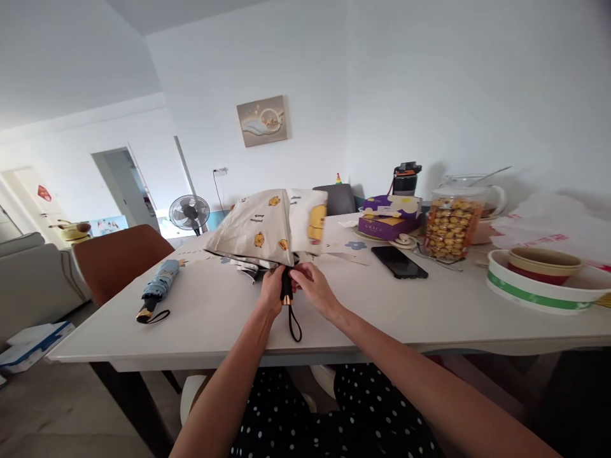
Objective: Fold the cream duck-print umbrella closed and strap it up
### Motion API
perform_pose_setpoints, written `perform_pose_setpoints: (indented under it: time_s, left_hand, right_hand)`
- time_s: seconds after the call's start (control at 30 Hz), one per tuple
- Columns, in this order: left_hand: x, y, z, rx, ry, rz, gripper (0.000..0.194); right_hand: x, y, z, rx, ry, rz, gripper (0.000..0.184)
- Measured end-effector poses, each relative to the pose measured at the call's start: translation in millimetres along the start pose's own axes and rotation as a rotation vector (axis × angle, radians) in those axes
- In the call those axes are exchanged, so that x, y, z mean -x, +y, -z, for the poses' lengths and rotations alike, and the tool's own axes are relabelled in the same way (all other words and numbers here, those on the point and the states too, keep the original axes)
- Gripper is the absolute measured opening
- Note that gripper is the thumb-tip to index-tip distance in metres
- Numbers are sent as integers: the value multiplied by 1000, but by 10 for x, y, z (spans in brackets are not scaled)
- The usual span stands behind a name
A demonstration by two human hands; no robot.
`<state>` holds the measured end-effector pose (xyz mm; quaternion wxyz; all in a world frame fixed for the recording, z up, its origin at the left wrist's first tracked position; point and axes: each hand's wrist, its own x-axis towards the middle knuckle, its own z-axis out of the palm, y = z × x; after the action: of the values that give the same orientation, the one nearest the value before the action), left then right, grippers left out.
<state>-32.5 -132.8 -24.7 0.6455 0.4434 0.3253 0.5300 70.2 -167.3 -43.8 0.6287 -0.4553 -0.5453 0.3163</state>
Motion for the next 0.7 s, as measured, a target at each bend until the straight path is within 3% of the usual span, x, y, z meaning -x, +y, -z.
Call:
perform_pose_setpoints:
  time_s: [0.23, 0.4, 0.53, 0.7]
  left_hand:
    - [36, -35, 39, -3, -131, 116, 20]
    - [18, -63, 27, -16, -104, 137, 17]
    - [49, -76, 4, -48, -62, 121, 13]
    - [73, -129, -5, -91, -48, 99, 9]
  right_hand:
    - [-34, -27, 15, -33, 67, -36, 33]
    - [-20, -70, 100, 61, 187, -14, 36]
    - [-3, -74, 137, 212, 283, 130, 26]
    - [-45, -15, 133, 416, 245, 159, 24]
